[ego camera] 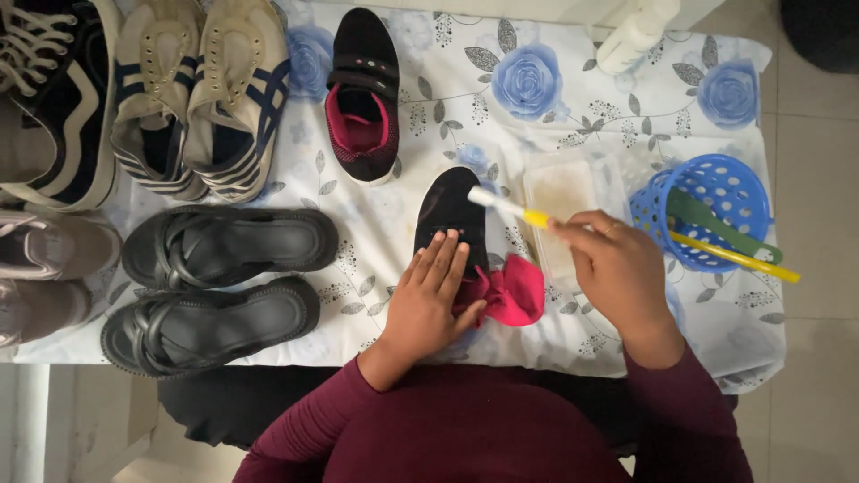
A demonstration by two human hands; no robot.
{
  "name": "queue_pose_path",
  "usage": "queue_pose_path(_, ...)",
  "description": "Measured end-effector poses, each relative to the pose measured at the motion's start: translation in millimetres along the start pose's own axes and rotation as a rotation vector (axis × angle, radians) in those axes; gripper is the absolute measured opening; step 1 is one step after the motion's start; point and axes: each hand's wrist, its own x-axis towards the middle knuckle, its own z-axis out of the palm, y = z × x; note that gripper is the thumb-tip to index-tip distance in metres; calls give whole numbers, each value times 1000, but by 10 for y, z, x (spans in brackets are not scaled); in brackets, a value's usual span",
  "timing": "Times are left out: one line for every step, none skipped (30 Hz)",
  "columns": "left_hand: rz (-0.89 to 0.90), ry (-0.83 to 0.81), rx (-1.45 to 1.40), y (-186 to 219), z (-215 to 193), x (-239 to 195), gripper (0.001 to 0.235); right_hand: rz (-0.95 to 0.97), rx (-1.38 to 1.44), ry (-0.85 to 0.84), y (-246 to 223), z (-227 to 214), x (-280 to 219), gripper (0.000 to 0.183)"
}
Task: The person cleans a black sneaker with pink accents using a pink cloth and a toothbrush. They wipe the shoe's exterior and interior, then dip the toothbrush into a container of liquid to scrub the upper fabric and sole edges.
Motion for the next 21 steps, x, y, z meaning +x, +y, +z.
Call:
queue_pose_path(-1, 3, 2, 3, -2, 12, 84, -4, 1, 2, -56, -27, 25, 24)
queue_pose_path(8, 10, 15, 12, -7, 13, 75, 15, -22, -33, -118, -57, 28, 24)
queue_pose_path(18, 16, 28, 22, -10, 15, 68, 34, -44, -68, -178, -87, 33, 24)
queue_pose_path(21, 14, 26, 48, -31, 33, 68, 38, -45, -67, -130, -46, 21, 24)
queue_pose_path(21, 17, 28, 76, -52, 51, 61, 37, -90, -43, -83, -6, 9, 25)
queue_pose_path(19, 21, 33, 99, -74, 69, 56, 34, -135, -18, -34, 39, 4, 28)
queue_pose_path(22, 20, 33, 120, -89, 110, 56, 36, -135, -17, -3, 49, -11, 28)
queue_pose_path(19, 15, 47, 149, -106, 140, 55, 44, -112, 2, 27, 60, -21, 27)
queue_pose_path(17, 11, 61, 177, -125, 169, 55, 51, -90, 20, 55, 71, -30, 27)
queue_pose_path(14, 10, 62, 182, -134, 195, 55, 50, -89, 19, 42, 71, -33, 27)
queue_pose_path(26, -14, 45, 190, -143, 223, 53, 58, -60, 18, 30, 69, -36, 25)
queue_pose_path(43, -37, 27, 193, -146, 269, 52, 70, -34, 22, 27, 61, -37, 23)
queue_pose_path(47, -37, 26, 208, -150, 282, 52, 71, -36, 25, 8, 53, -37, 23)
queue_pose_path(45, -60, 31, 219, -156, 300, 44, 100, 4, -11, -12, 45, -36, 26)
queue_pose_path(44, -83, 35, 231, -161, 317, 37, 129, 45, -45, -31, 37, -35, 29)
queue_pose_path(45, -84, 35, 254, -176, 333, 37, 130, 44, -45, -31, 28, -40, 29)
queue_pose_path(35, -93, 37, 276, -190, 348, 31, 129, 57, -47, -30, 20, -46, 27)
queue_pose_path(24, -104, 40, 298, -207, 358, 26, 128, 71, -50, -34, 16, -55, 26)
queue_pose_path(24, -107, 40, 279, -154, 343, 26, 130, 72, -51, -34, 11, -68, 26)
queue_pose_path(34, -93, 53, 253, -101, 337, 23, 145, 78, -55, -31, 8, -72, 28)
queue_pose_path(43, -79, 67, 228, -48, 331, 20, 161, 83, -60, -29, 5, -76, 31)
